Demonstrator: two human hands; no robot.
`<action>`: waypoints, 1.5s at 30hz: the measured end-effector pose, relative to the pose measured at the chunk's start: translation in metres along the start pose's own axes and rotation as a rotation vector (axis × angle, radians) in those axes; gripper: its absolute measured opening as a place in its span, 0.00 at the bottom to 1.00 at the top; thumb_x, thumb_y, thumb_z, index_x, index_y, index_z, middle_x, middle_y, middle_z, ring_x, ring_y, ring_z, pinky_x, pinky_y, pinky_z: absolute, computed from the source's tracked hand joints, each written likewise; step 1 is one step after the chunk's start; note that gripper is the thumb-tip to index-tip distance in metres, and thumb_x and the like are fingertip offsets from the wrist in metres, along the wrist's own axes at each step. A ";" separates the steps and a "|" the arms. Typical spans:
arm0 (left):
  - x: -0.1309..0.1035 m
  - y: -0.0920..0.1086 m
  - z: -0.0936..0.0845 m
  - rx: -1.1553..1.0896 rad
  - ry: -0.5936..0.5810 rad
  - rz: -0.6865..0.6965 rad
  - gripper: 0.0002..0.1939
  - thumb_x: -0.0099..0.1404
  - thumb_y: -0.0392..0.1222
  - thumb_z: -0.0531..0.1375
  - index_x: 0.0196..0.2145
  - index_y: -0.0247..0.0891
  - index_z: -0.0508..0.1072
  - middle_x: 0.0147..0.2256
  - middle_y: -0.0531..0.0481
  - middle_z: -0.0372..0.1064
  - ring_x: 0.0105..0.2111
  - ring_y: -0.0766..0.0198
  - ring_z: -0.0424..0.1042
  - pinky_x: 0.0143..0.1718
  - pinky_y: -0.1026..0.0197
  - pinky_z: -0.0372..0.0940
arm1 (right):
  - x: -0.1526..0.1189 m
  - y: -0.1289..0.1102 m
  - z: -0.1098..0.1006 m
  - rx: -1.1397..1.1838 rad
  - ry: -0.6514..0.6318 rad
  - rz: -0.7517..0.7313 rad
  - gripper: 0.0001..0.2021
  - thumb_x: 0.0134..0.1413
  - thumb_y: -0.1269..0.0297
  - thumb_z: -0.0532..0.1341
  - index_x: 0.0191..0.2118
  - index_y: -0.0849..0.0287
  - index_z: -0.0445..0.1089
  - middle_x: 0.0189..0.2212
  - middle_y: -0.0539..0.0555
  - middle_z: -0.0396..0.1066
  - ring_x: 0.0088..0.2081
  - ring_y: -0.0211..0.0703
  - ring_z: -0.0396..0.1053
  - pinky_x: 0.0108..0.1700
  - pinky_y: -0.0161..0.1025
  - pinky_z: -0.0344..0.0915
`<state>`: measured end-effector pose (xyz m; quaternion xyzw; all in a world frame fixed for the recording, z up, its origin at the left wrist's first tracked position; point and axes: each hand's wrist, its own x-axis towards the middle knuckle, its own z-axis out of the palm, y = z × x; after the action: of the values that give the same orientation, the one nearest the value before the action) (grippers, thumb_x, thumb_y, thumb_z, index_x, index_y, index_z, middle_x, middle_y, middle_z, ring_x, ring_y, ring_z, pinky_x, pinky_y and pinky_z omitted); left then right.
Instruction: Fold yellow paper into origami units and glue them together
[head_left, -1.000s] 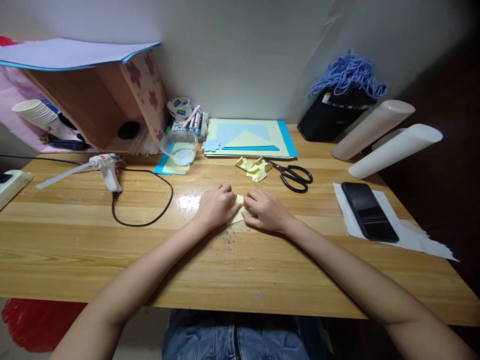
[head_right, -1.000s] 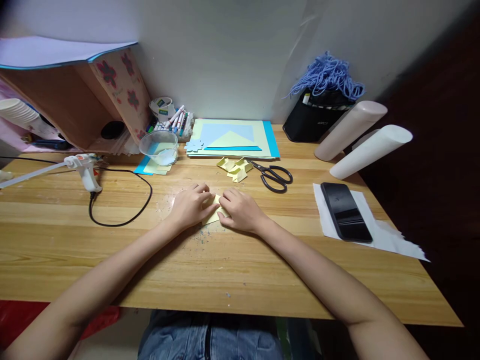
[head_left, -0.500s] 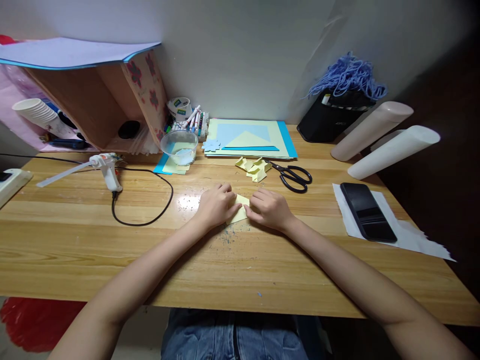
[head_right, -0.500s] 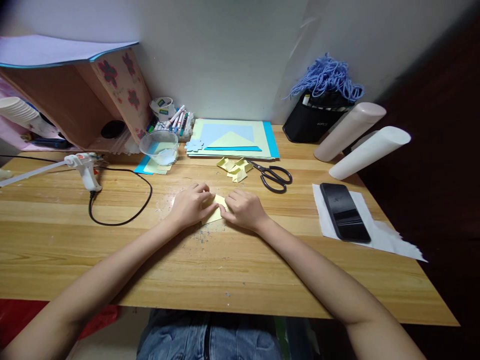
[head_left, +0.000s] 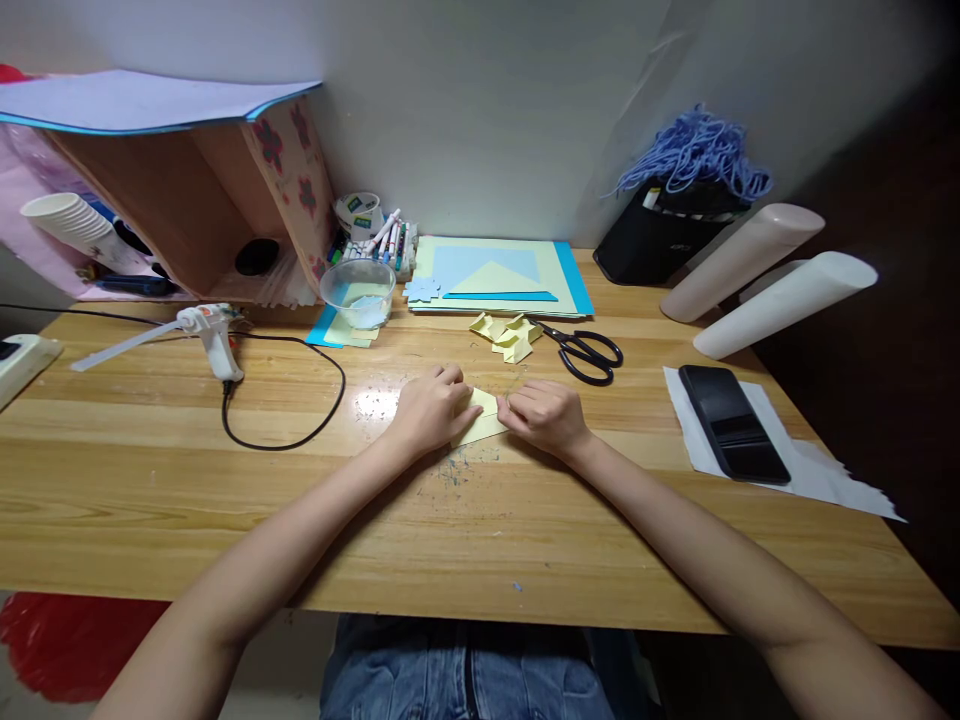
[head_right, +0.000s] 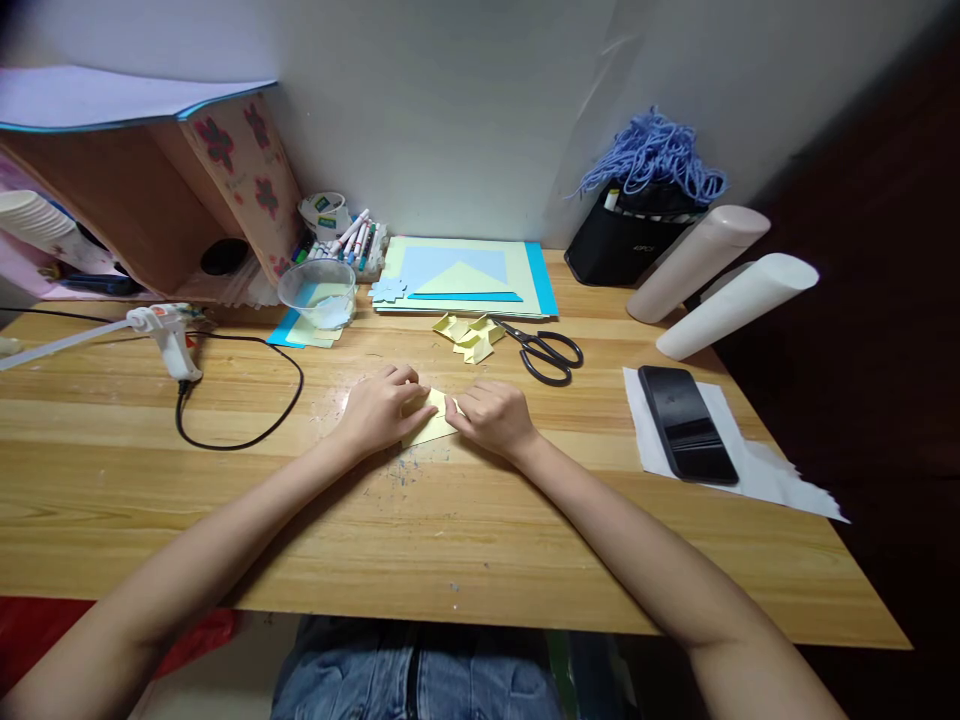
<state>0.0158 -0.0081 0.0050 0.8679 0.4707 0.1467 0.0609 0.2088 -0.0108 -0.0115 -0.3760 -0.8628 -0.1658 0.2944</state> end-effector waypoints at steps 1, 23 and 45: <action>0.000 0.000 0.000 -0.003 0.002 0.000 0.15 0.61 0.49 0.52 0.31 0.38 0.73 0.35 0.46 0.66 0.36 0.60 0.63 0.29 0.61 0.55 | 0.000 0.000 0.000 -0.001 0.003 0.005 0.19 0.53 0.67 0.54 0.12 0.59 0.61 0.11 0.49 0.60 0.17 0.35 0.55 0.23 0.36 0.46; -0.003 -0.002 0.003 0.030 0.036 -0.018 0.18 0.62 0.52 0.50 0.27 0.37 0.71 0.32 0.48 0.67 0.31 0.64 0.66 0.25 0.63 0.53 | 0.006 0.001 0.001 0.440 -0.384 0.003 0.11 0.53 0.69 0.53 0.43 0.58 0.64 0.46 0.56 0.68 0.45 0.46 0.63 0.46 0.46 0.61; -0.002 0.001 0.004 0.118 0.004 -0.007 0.15 0.62 0.47 0.51 0.27 0.37 0.72 0.34 0.46 0.66 0.31 0.63 0.65 0.24 0.61 0.52 | 0.006 0.006 -0.002 0.215 -0.277 -0.065 0.11 0.54 0.68 0.52 0.24 0.59 0.66 0.21 0.53 0.66 0.29 0.41 0.61 0.29 0.36 0.56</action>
<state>0.0170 -0.0104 0.0013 0.8681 0.4815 0.1201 0.0095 0.2106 -0.0048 -0.0064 -0.3337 -0.9196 -0.0287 0.2055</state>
